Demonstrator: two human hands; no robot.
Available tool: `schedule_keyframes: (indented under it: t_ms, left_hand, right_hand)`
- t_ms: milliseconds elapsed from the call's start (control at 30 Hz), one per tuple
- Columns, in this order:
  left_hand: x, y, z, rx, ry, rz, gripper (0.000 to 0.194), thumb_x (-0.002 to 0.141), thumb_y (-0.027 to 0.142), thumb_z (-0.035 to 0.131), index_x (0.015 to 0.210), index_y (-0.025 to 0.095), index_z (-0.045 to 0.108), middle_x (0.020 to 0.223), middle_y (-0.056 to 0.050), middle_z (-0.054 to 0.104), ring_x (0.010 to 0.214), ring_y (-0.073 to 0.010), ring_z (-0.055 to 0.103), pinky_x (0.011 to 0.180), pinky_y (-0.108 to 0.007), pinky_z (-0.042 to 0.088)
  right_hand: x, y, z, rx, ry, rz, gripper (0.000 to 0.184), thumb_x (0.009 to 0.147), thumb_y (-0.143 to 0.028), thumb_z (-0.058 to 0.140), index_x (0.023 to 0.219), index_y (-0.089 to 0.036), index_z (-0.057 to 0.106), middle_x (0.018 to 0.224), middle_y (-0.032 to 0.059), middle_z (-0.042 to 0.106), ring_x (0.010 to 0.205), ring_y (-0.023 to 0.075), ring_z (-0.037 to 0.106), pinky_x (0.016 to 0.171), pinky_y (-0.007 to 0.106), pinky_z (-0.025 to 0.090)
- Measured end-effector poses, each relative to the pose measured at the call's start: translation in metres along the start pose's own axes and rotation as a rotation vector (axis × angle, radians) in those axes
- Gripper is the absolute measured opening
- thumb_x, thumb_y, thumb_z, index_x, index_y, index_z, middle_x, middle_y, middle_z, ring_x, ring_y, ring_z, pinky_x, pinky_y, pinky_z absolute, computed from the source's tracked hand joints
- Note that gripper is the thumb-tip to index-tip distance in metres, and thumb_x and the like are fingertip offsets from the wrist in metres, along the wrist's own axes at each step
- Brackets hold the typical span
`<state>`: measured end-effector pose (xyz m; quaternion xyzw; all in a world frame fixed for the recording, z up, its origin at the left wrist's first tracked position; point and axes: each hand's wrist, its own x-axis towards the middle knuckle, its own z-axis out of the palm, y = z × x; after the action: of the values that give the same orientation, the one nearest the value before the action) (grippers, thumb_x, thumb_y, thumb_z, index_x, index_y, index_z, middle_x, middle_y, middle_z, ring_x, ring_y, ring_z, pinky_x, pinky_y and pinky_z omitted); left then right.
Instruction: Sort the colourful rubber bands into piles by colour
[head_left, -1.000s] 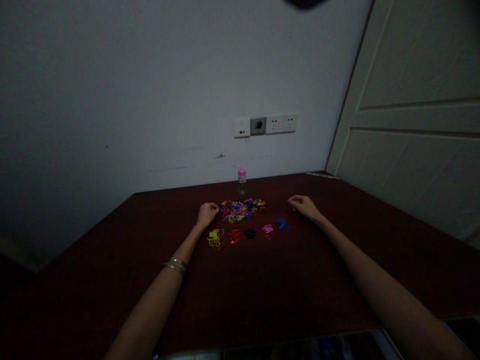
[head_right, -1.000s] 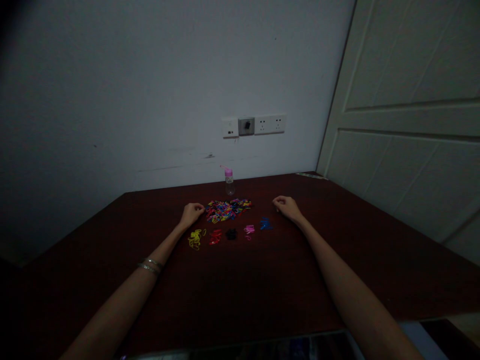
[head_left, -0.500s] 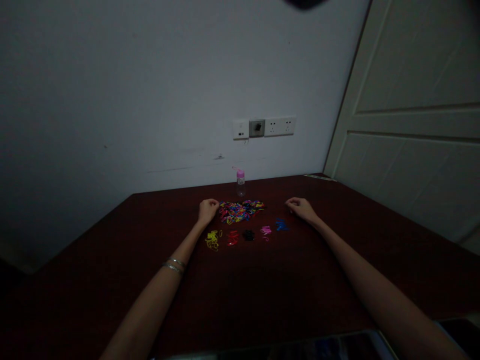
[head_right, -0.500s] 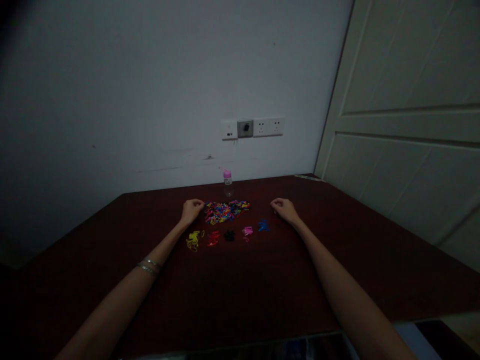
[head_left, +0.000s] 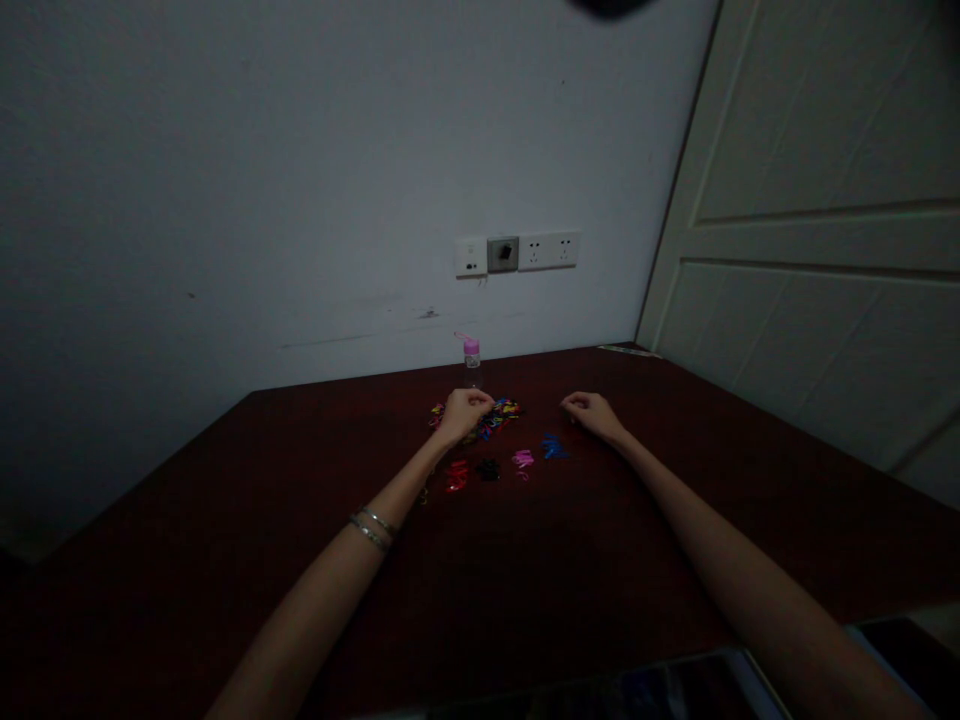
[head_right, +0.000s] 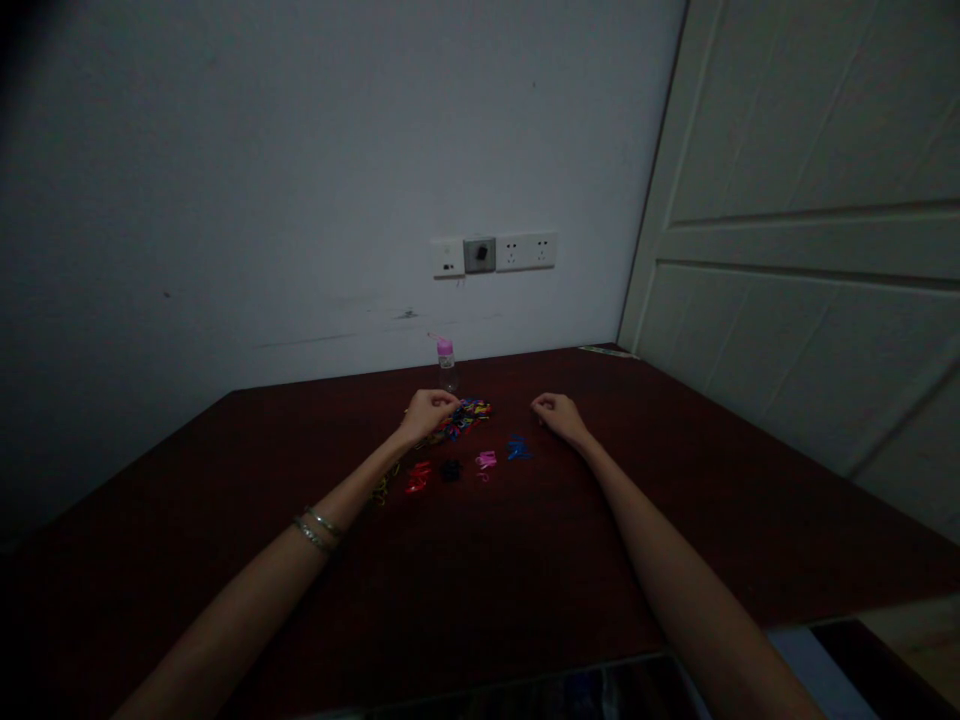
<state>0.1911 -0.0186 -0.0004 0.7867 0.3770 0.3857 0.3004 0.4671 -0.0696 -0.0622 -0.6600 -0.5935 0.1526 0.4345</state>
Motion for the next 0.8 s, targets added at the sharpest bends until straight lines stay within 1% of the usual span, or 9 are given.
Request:
schedule_keyframes:
  t_ms: [100, 167, 233, 300, 433, 667, 800]
  left_hand:
    - [-0.009, 0.017, 0.025, 0.004, -0.157, 0.032, 0.020, 0.068, 0.024, 0.057, 0.073, 0.009, 0.070, 0.056, -0.002, 0.059, 0.049, -0.0077, 0.043, 0.048, -0.019, 0.031]
    - [-0.015, 0.025, 0.039, 0.020, -0.245, 0.062, 0.018, 0.068, 0.019, 0.055, 0.073, 0.009, 0.070, 0.053, 0.000, 0.056, 0.048, -0.0071, 0.041, 0.048, -0.019, 0.030]
    - [-0.019, 0.031, 0.050, 0.034, -0.308, 0.088, 0.018, 0.067, 0.017, 0.055, 0.072, 0.010, 0.070, 0.051, 0.001, 0.054, 0.048, -0.0070, 0.040, 0.047, -0.018, 0.030]
    - [-0.022, 0.035, 0.058, 0.052, -0.336, 0.100, 0.019, 0.067, 0.017, 0.054, 0.072, 0.009, 0.070, 0.050, 0.001, 0.054, 0.048, -0.0073, 0.041, 0.047, -0.018, 0.030]
    - [-0.024, 0.037, 0.064, 0.124, -0.362, 0.116, 0.020, 0.067, 0.016, 0.053, 0.074, 0.009, 0.070, 0.053, 0.000, 0.056, 0.049, -0.0076, 0.043, 0.050, -0.019, 0.033]
    - [-0.027, 0.032, 0.067, 0.266, -0.466, 0.152, 0.023, 0.070, 0.021, 0.051, 0.078, 0.013, 0.070, 0.055, 0.000, 0.058, 0.050, -0.0084, 0.048, 0.052, -0.018, 0.035]
    - [-0.028, 0.029, 0.068, 0.241, -0.453, 0.199, 0.022, 0.069, 0.020, 0.052, 0.077, 0.013, 0.071, 0.056, -0.001, 0.060, 0.050, -0.0088, 0.048, 0.051, -0.018, 0.035]
  right_hand:
    - [-0.001, -0.003, 0.000, 0.005, 0.001, -0.008, 0.024, 0.071, -0.033, 0.050, 0.078, -0.013, 0.063, 0.053, 0.0003, 0.057, 0.049, 0.0117, 0.051, 0.047, 0.020, 0.037]
    - [-0.002, -0.005, 0.000, 0.015, 0.007, -0.001, 0.024, 0.072, -0.032, 0.049, 0.078, -0.013, 0.063, 0.051, 0.0000, 0.056, 0.047, 0.0114, 0.050, 0.046, 0.020, 0.036]
    - [-0.003, -0.007, 0.000, 0.015, 0.016, 0.010, 0.024, 0.072, -0.032, 0.049, 0.078, -0.013, 0.064, 0.050, -0.0003, 0.056, 0.047, 0.0113, 0.050, 0.045, 0.020, 0.036]
    - [-0.004, -0.009, 0.000, 0.008, 0.023, 0.010, 0.024, 0.072, -0.032, 0.050, 0.078, -0.013, 0.064, 0.050, -0.0003, 0.056, 0.047, 0.0114, 0.050, 0.045, 0.020, 0.036]
    - [-0.005, -0.012, 0.000, 0.004, 0.019, 0.001, 0.023, 0.072, -0.031, 0.050, 0.077, -0.013, 0.064, 0.049, 0.0001, 0.057, 0.047, 0.0117, 0.051, 0.046, 0.020, 0.037]
    - [-0.004, -0.009, 0.000, 0.012, 0.016, 0.006, 0.022, 0.071, -0.031, 0.050, 0.075, -0.014, 0.064, 0.050, 0.0005, 0.057, 0.048, 0.0117, 0.052, 0.047, 0.020, 0.037]
    - [-0.004, -0.009, 0.000, 0.003, 0.008, 0.001, 0.023, 0.071, -0.032, 0.050, 0.076, -0.013, 0.064, 0.052, 0.0009, 0.057, 0.049, 0.0118, 0.052, 0.048, 0.020, 0.037]
